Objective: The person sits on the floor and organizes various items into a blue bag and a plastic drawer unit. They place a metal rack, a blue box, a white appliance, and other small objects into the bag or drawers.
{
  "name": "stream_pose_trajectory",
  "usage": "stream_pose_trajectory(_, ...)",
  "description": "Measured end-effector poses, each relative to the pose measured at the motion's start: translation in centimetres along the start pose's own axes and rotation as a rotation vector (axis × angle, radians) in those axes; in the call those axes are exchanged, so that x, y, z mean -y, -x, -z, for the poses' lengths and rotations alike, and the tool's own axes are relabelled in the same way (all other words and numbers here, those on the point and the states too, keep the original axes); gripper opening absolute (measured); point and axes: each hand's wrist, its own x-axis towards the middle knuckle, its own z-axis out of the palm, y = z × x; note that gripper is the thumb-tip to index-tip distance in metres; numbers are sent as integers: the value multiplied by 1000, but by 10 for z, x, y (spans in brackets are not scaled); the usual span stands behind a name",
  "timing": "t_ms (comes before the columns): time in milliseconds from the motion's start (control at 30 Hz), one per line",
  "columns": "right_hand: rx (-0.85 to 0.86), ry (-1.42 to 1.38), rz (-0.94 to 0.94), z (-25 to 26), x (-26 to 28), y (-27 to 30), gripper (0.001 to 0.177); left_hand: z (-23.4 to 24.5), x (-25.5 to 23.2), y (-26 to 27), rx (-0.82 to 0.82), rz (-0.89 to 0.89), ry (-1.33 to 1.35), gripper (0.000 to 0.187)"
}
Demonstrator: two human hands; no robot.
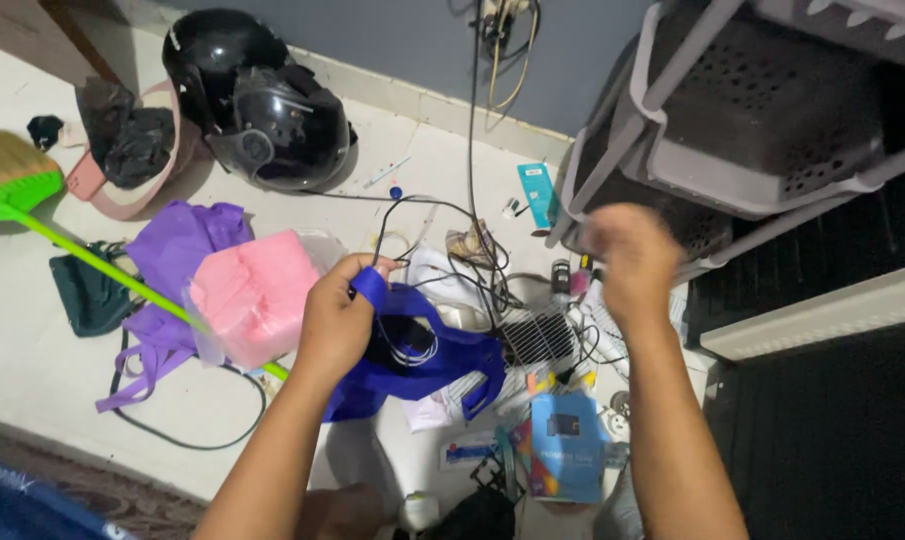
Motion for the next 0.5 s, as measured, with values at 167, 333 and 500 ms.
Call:
stream_pose_trajectory(167, 330, 138, 80, -13, 59, 22, 17, -13, -1, 5, 159, -31, -2, 24)
stream_pose_trajectory(333, 418, -106, 37, -41, 117, 42, 23, -19, -17, 21, 414, -172, -32, 43)
stream_pose_trajectory(500, 360, -151, 293, -73, 112, 30, 21, -14, -20, 22, 501, -222, -84, 18)
